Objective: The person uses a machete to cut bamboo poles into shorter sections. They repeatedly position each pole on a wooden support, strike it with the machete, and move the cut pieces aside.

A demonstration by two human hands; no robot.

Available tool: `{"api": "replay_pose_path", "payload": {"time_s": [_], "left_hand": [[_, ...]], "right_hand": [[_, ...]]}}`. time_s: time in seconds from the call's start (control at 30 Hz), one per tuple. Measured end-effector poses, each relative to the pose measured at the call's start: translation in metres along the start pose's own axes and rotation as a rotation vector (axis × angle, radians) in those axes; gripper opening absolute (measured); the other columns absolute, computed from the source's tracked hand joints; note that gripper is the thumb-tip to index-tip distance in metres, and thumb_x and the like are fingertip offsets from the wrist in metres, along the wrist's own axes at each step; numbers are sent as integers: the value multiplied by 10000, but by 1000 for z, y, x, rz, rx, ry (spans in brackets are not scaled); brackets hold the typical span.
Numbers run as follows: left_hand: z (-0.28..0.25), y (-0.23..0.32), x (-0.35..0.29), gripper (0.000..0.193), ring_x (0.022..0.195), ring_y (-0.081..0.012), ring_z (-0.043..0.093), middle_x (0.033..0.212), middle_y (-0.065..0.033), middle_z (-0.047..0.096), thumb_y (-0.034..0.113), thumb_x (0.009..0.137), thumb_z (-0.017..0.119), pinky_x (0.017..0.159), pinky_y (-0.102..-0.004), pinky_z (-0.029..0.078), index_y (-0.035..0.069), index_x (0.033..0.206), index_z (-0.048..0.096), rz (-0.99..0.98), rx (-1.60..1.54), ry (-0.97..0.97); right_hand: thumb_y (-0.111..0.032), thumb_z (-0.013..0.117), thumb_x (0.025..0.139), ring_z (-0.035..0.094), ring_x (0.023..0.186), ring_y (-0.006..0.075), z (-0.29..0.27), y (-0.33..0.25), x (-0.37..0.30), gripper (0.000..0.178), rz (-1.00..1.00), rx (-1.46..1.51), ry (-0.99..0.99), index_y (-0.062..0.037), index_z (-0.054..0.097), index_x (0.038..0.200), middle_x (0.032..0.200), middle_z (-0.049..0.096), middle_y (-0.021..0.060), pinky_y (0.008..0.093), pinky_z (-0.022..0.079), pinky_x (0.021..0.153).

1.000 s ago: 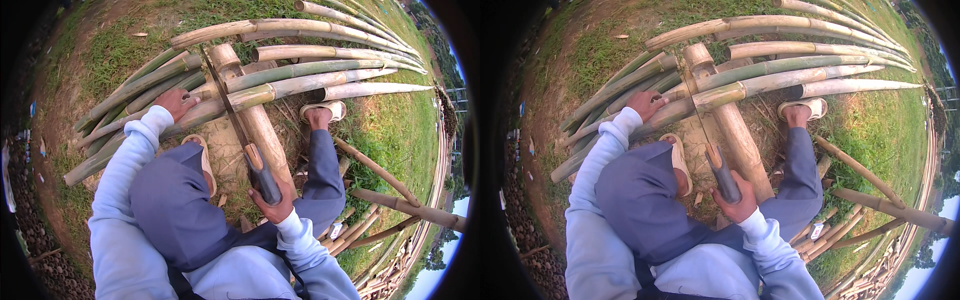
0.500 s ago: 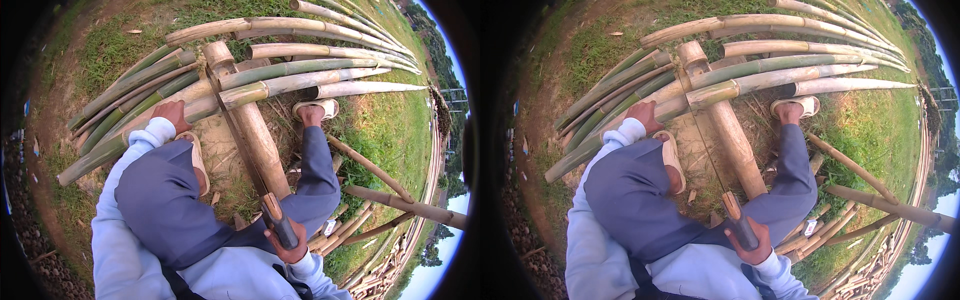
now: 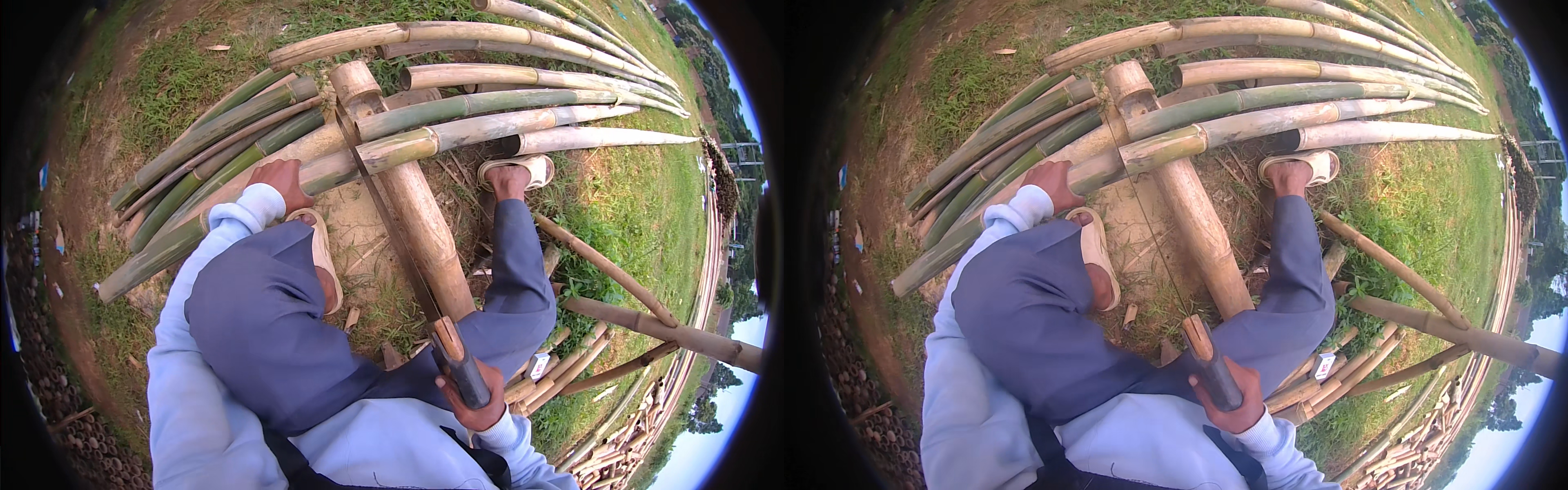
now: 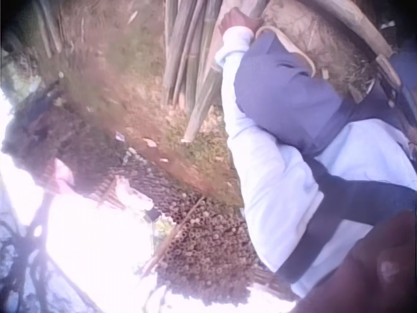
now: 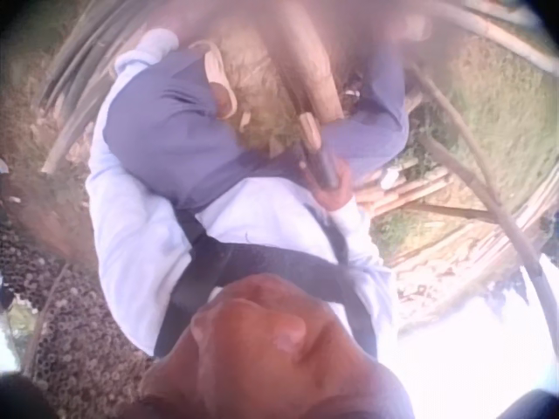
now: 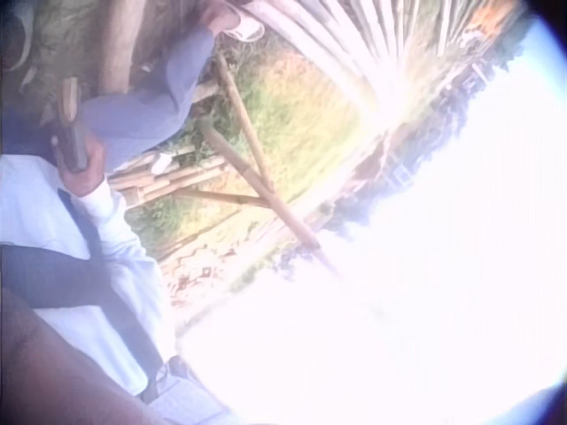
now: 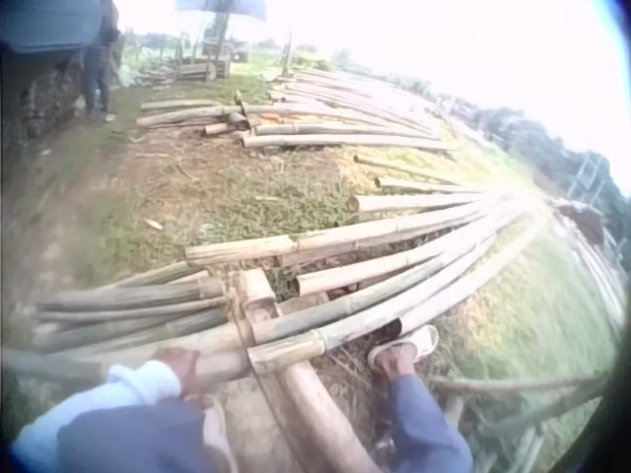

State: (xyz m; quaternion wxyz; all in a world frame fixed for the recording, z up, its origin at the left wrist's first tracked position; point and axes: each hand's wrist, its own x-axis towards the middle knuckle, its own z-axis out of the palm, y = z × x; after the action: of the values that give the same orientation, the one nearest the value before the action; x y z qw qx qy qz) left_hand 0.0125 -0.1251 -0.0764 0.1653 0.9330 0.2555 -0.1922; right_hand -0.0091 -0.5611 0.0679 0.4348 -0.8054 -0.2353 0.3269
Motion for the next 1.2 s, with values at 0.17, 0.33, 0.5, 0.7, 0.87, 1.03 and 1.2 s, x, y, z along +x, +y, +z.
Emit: {"api": "replay_pose_path", "payload": {"time_s": [0.17, 0.33, 0.5, 0.7, 0.87, 1.03, 1.2], "left_hand": [[5, 5, 4, 613, 1021, -400, 714, 1067, -257, 735, 425, 703, 820, 967, -452, 550, -13, 1116, 704, 21, -18, -35], [2, -3, 12, 600, 997, -407, 716, 1051, -264, 735, 432, 700, 815, 939, -461, 558, -20, 1082, 715, 45, -20, -3], [4, -4, 6, 612, 983, -414, 717, 1032, -264, 738, 436, 690, 814, 935, -462, 558, -21, 1086, 721, 38, -19, -16], [-2, -7, 4, 658, 1010, -414, 713, 1056, -273, 731, 434, 667, 804, 947, -462, 551, -31, 1124, 715, 62, -76, -32], [9, -3, -2, 722, 1053, -415, 697, 1113, -274, 723, 417, 627, 814, 972, -460, 534, -5, 1205, 714, 56, -82, -64], [10, -17, 8, 732, 1066, -425, 692, 1123, -280, 716, 454, 632, 809, 989, -450, 535, -28, 1173, 707, 50, -114, -25], [0, -10, 8, 736, 1108, -419, 678, 1164, -282, 705, 450, 634, 812, 1023, -444, 516, -22, 1188, 708, 63, -110, -54]], "right_hand": [[-36, 727, 880, 633, 764, 126, 11, 9, 80, 272, 8, 61, -72, 11, 667, 1141, 822, 674, 94, 302, 512, 730], [-61, 782, 889, 493, 686, 81, 36, -1, 143, 189, -138, 153, 25, 4, 620, 962, 732, 554, -2, 254, 438, 653], [-84, 782, 908, 516, 732, 87, 46, 2, 128, 248, -153, 157, 71, 25, 627, 1068, 801, 586, 4, 265, 454, 680], [-125, 780, 923, 616, 790, 151, 43, 7, 140, 324, -207, 143, 31, 12, 637, 1179, 869, 668, 113, 322, 513, 736], [-143, 773, 938, 627, 819, 147, 45, -4, 120, 333, -165, 153, 24, 17, 646, 1201, 898, 690, 133, 315, 519, 772], [-166, 786, 933, 628, 797, 147, 40, -4, 141, 356, -223, 151, 30, 15, 647, 1206, 870, 692, 133, 324, 523, 763], [-146, 784, 928, 611, 776, 148, 47, 8, 136, 361, -225, 154, 81, 15, 639, 1216, 840, 672, 129, 326, 520, 751]]}}
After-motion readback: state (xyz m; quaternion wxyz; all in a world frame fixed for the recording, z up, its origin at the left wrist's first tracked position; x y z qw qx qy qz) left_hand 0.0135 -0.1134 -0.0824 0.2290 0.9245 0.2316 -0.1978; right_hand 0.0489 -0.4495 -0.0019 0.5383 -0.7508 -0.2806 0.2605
